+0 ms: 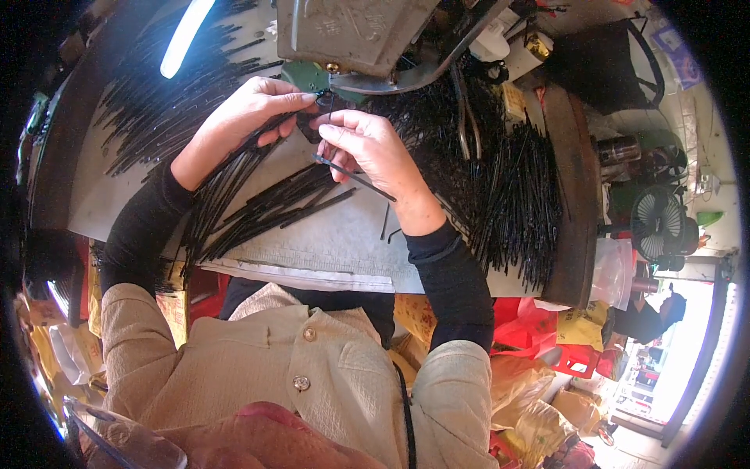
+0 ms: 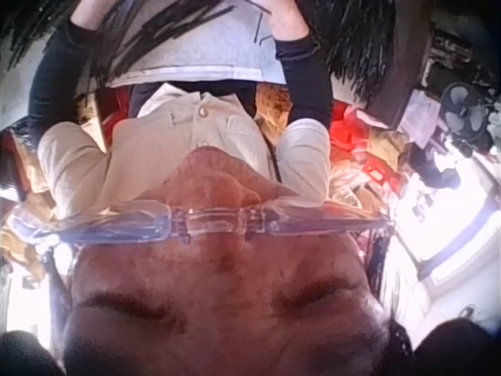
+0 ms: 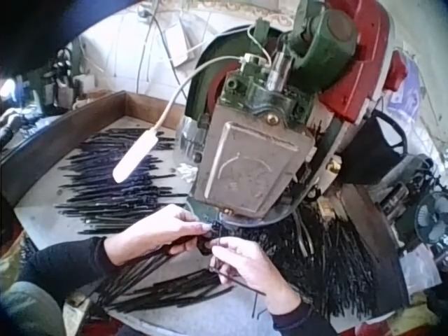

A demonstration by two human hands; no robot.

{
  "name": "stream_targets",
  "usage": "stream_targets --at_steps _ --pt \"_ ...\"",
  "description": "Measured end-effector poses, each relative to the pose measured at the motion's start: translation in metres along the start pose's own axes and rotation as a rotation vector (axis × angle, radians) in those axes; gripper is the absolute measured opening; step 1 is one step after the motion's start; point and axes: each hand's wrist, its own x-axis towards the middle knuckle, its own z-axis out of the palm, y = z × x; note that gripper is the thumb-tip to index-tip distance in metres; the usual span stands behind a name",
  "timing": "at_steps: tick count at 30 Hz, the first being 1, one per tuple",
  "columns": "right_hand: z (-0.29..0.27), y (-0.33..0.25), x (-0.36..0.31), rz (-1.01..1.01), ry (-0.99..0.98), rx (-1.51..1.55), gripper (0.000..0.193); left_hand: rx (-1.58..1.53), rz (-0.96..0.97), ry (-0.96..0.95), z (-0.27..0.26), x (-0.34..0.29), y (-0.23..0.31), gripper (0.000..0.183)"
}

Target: The person assembles umbrella frame components by picking up ribs and wire pieces, fitting them together, and fastening them using a tabletop machine.

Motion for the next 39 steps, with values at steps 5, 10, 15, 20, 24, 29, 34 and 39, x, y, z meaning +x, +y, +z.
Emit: stream_targets --at_steps 5,10,15,20,24,29,34,39 --pt "0.01 -0.007 -0.009 0.049 -0.116 -0.056 0.031 0.038 0.056 0.025 0.005 -0.002 0.0 0.03" --pt "0.02 -0.013 -0.015 0.14 -0.24 -0.135 0.029 0.081 0.124 0.082 0.013 -0.006 0.0 0.028" --pt "0.002 -0.001 -0.007 0.056 -0.042 -0.147 0.019 0.197 0.266 -0.02 0.017 -0.011 -0.007 0.028" --pt "-0.009 0.002 -0.003 0.02 0.062 -0.043 0.027 0.101 0.084 -0.109 0.009 -0.009 -0.008 0.025" --pt "-0.016 0.002 -0.002 0.028 0.012 0.152 0.03 -0.012 0.038 -0.151 0.003 -0.008 -0.01 0.023" --pt "-0.023 0.005 -0.001 0.027 -0.041 0.226 0.03 0.02 0.016 -0.208 -0.001 -0.009 -0.006 0.026" --pt "-0.024 0.008 0.0 0.007 -0.06 0.277 0.028 0.078 0.047 -0.243 0.002 -0.011 -0.004 0.028" --pt "-0.017 0.008 0.0 -0.015 -0.019 0.296 0.025 0.16 0.074 -0.246 0.003 -0.012 -0.001 0.031"
